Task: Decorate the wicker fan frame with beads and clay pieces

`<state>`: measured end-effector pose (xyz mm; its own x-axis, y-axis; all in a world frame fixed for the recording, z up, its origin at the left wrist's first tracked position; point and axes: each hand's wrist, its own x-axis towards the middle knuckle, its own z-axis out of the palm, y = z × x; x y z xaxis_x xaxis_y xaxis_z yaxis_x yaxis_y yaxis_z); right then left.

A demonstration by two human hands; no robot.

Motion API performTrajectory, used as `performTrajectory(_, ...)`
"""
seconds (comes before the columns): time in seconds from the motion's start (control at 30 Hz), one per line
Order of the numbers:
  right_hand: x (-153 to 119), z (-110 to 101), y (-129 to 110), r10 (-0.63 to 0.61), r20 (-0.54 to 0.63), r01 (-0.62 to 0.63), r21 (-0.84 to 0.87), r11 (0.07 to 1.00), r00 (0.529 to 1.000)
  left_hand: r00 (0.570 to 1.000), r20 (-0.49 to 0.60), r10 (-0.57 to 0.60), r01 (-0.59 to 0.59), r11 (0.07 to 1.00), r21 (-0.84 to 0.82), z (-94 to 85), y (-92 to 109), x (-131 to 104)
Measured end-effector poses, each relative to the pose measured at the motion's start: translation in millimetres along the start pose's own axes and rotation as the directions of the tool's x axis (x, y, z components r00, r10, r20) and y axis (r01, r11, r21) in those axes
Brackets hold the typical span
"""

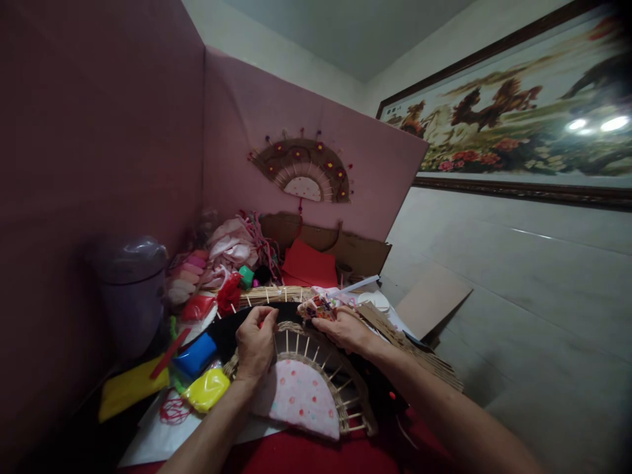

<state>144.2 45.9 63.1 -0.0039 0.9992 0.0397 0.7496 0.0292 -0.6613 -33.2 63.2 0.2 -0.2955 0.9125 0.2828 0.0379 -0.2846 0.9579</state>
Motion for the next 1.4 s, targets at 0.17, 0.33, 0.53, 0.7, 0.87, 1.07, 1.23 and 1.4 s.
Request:
performTrajectory(0.17, -1.0, 0.4, -2.3, 0.021, 0.016, -0.020, -0.016, 1.000, 1.000, 1.000, 0.010, 0.001, -0.001, 1.000, -0.002, -0.2, -0.4, 0.2)
performTrajectory(0.33, 0.1, 1.9, -2.6, 0.029, -0.011, -0.030, -0.050, 0.998, 1.000, 1.000, 0.009, -0.002, 0.002, 1.000, 0.009, 0.1, -1.0, 0.2)
performTrajectory(0.53, 0.1, -1.2, -4.7, 0.101, 0.060, -0.092, -0.136, 0.986, 0.993, 1.000, -0.007, -0.002, 0.002, 1.000, -0.001, 1.5, -3.7, 0.5)
performTrajectory(0.7, -0.6, -2.2, -5.6, 0.127, 0.105, -0.113, -0.134, 0.985, 0.986, 1.000, -0.010, -0.007, 0.006, 1.000, -0.019, 1.6, -4.0, 0.8)
performTrajectory(0.87, 0.6, -2.0, -4.3, 0.115, 0.106, -0.099, -0.146, 0.984, 0.988, 1.000, -0.019, 0.005, -0.005, 1.000, -0.022, 1.9, -4.3, 1.5)
performTrajectory(1.07, 3.4, 0.0, 0.6, 0.115, 0.102, -0.106, -0.093, 0.990, 0.988, 1.000, -0.021, 0.010, -0.010, 1.000, -0.008, 1.8, -3.6, 1.2)
performTrajectory(1.23, 1.4, -0.8, 1.0, 0.077, 0.177, -0.092, 0.079, 0.993, 0.981, 1.000, -0.008, -0.007, 0.007, 1.000, -0.009, 1.5, -2.2, 0.7)
performTrajectory(1.4, -4.7, -4.6, 0.1, 0.044, 0.197, -0.119, 0.388, 0.914, 0.979, 1.000, -0.026, 0.014, -0.014, 1.000, -0.019, 1.9, -3.0, 1.3)
